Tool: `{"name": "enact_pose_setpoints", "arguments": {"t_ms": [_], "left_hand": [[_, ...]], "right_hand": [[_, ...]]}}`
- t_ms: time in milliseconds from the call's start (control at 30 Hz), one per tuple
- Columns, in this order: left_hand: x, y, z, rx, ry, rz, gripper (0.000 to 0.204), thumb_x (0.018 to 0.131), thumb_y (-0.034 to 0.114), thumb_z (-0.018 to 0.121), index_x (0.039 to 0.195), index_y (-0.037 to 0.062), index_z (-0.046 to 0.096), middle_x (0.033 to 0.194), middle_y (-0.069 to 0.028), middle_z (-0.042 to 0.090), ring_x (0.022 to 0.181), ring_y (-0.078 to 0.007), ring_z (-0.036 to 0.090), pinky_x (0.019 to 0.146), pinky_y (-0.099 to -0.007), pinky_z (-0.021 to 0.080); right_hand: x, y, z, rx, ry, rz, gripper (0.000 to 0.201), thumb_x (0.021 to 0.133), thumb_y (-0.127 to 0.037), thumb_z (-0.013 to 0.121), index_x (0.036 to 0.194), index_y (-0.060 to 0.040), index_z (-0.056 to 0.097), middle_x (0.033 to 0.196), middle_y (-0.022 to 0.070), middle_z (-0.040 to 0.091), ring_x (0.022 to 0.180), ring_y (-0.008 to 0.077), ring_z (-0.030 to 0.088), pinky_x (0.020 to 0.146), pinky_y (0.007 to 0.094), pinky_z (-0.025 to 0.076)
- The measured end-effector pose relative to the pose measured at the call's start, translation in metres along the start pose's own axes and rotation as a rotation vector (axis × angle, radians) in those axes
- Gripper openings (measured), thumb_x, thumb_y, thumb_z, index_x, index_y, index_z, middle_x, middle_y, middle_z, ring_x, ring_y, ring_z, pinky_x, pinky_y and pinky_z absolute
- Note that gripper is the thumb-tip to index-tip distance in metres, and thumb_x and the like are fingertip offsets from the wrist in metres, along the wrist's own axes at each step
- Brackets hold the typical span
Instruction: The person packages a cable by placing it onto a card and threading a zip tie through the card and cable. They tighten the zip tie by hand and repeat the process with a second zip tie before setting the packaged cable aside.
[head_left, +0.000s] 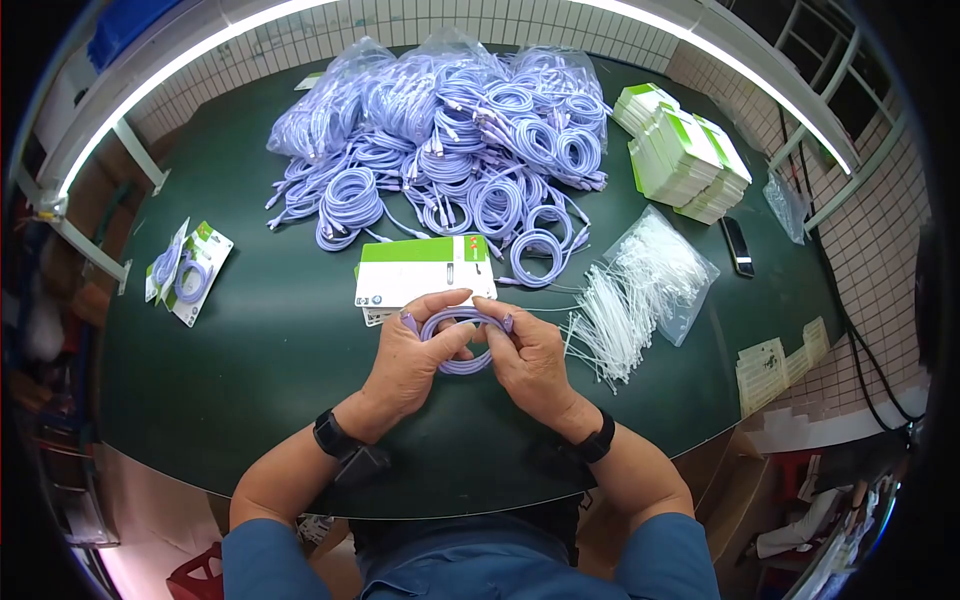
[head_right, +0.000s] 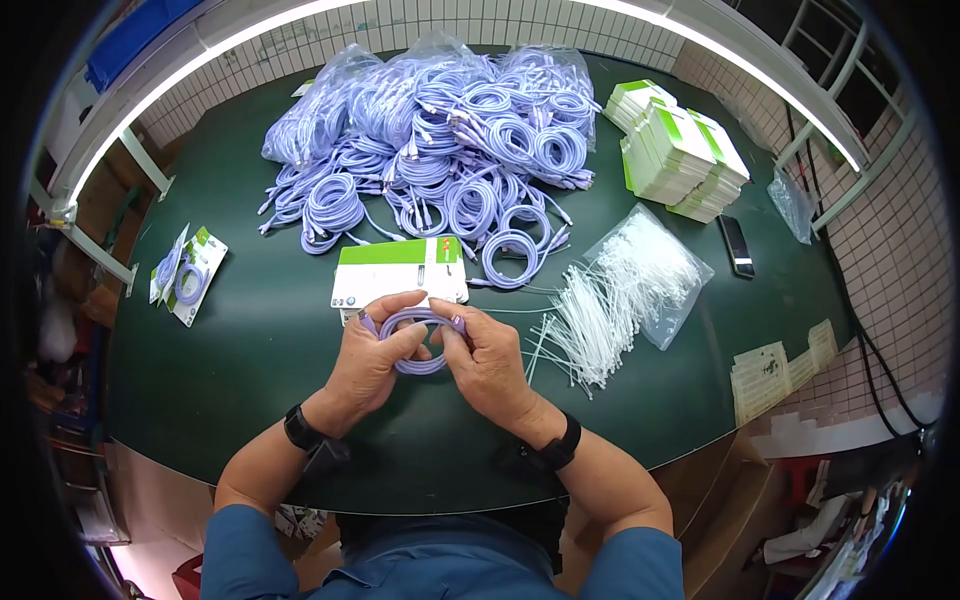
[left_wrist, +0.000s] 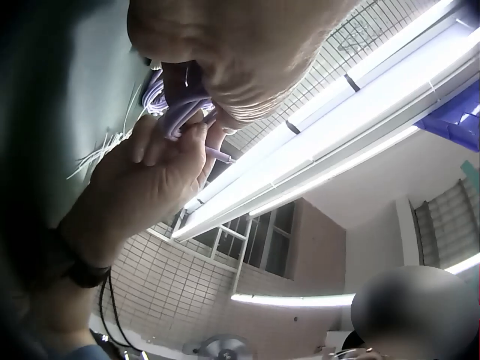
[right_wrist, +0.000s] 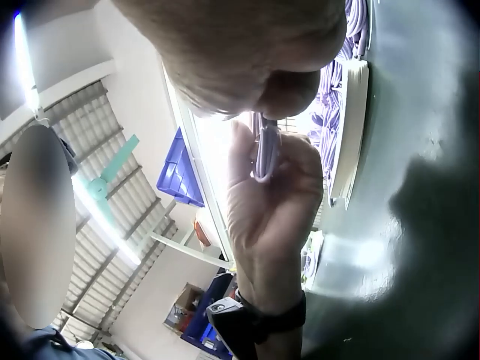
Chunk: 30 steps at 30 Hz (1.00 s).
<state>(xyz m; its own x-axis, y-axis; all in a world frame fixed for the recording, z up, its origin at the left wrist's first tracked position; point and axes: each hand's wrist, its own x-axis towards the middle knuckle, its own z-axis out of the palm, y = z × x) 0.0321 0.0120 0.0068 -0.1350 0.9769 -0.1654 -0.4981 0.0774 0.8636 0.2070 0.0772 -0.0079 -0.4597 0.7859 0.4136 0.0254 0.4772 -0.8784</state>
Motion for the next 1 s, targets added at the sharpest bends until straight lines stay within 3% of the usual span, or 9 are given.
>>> {"name": "enact_pose_setpoints", "arguments": {"t_ms": [100, 267, 400, 533, 633, 767, 800, 900, 1000], "left_hand": [[0.001, 0.0, 0.003, 0.353, 0.041, 0.132, 0.041, 0.094, 0.008, 0.082, 0.133, -0.0021, 0.072, 0.095, -0.0013, 0.071, 0.083, -0.0071, 0.063, 0.076, -0.0255, 0.056], [0.006, -0.009, -0.005, 0.514, 0.035, 0.305, 0.038, 0.094, 0.009, 0.083, 0.129, -0.002, 0.075, 0.099, -0.0016, 0.073, 0.084, -0.0049, 0.062, 0.075, -0.0229, 0.055], [0.016, -0.004, -0.004, 0.615, 0.001, 0.461, 0.036, 0.095, 0.009, 0.082, 0.129, -0.0015, 0.075, 0.101, -0.0018, 0.074, 0.084, -0.0048, 0.064, 0.073, -0.0224, 0.054], [0.027, 0.005, -0.008, 0.684, -0.037, 0.295, 0.035, 0.096, 0.008, 0.081, 0.129, -0.0009, 0.075, 0.096, -0.0046, 0.075, 0.078, -0.0081, 0.066, 0.067, -0.0255, 0.055], [0.029, 0.013, -0.009, 0.971, -0.131, 0.603, 0.038, 0.093, 0.006, 0.081, 0.131, 0.0016, 0.075, 0.093, -0.0071, 0.074, 0.078, -0.0123, 0.068, 0.068, -0.0278, 0.054], [0.023, 0.019, -0.004, 1.117, -0.186, 0.629, 0.043, 0.091, 0.002, 0.081, 0.134, 0.004, 0.074, 0.092, -0.0105, 0.071, 0.079, -0.0179, 0.069, 0.068, -0.0294, 0.053], [0.023, 0.015, -0.005, 1.114, -0.174, 0.599, 0.043, 0.091, 0.002, 0.081, 0.134, 0.004, 0.074, 0.092, -0.0105, 0.071, 0.079, -0.0179, 0.069, 0.068, -0.0294, 0.053], [0.025, 0.005, -0.009, 1.13, -0.087, 0.719, 0.046, 0.089, 0.002, 0.08, 0.135, 0.0065, 0.073, 0.093, -0.0115, 0.069, 0.075, -0.0271, 0.071, 0.068, -0.0366, 0.056], [0.026, -0.002, -0.012, 1.112, -0.069, 0.746, 0.046, 0.089, 0.004, 0.081, 0.134, 0.0066, 0.073, 0.092, -0.0114, 0.068, 0.074, -0.0287, 0.071, 0.068, -0.0387, 0.056]], "right_hand": [[0.0, -0.011, 0.0, 0.116, -0.025, 0.211, 0.032, 0.106, 0.001, 0.061, 0.136, -0.0002, 0.071, 0.094, 0.004, 0.074, 0.067, 0.0047, 0.063, 0.061, 0.0211, 0.053], [0.001, -0.008, 0.0, 0.189, -0.016, 0.227, 0.032, 0.106, 0.0, 0.061, 0.136, -0.0014, 0.071, 0.096, 0.0042, 0.073, 0.065, 0.0049, 0.061, 0.059, 0.022, 0.053], [0.008, -0.002, -0.011, 0.366, -0.069, 0.368, 0.032, 0.11, -0.007, 0.059, 0.14, -0.0035, 0.07, 0.095, 0.001, 0.07, 0.063, 0.0036, 0.058, 0.058, 0.0199, 0.051], [0.01, 0.001, -0.017, 0.429, -0.146, 0.4, 0.034, 0.113, -0.013, 0.057, 0.143, -0.0028, 0.068, 0.094, -0.0007, 0.067, 0.063, 0.0035, 0.056, 0.059, 0.0199, 0.05], [0.009, 0.004, -0.012, 0.402, -0.125, 0.421, 0.037, 0.114, -0.017, 0.057, 0.145, 0.0, 0.066, 0.093, -0.0014, 0.066, 0.064, 0.0036, 0.056, 0.059, 0.0206, 0.049], [0.01, -0.001, -0.019, 0.41, -0.139, 0.46, 0.038, 0.114, -0.019, 0.057, 0.146, 0.0021, 0.064, 0.092, -0.0009, 0.065, 0.064, 0.0043, 0.056, 0.059, 0.0217, 0.05], [0.01, 0.0, -0.02, 0.419, -0.152, 0.486, 0.038, 0.114, -0.019, 0.057, 0.146, 0.0021, 0.064, 0.092, -0.0009, 0.065, 0.064, 0.0043, 0.056, 0.059, 0.0217, 0.05], [0.01, 0.003, -0.019, 0.461, -0.168, 0.495, 0.039, 0.115, -0.02, 0.057, 0.146, 0.0031, 0.064, 0.092, 0.0, 0.065, 0.064, 0.0046, 0.056, 0.058, 0.0219, 0.05], [0.01, 0.003, -0.017, 0.435, -0.174, 0.499, 0.039, 0.115, -0.021, 0.057, 0.145, 0.0026, 0.064, 0.092, 0.0004, 0.065, 0.064, 0.0047, 0.055, 0.058, 0.0218, 0.049]]}}
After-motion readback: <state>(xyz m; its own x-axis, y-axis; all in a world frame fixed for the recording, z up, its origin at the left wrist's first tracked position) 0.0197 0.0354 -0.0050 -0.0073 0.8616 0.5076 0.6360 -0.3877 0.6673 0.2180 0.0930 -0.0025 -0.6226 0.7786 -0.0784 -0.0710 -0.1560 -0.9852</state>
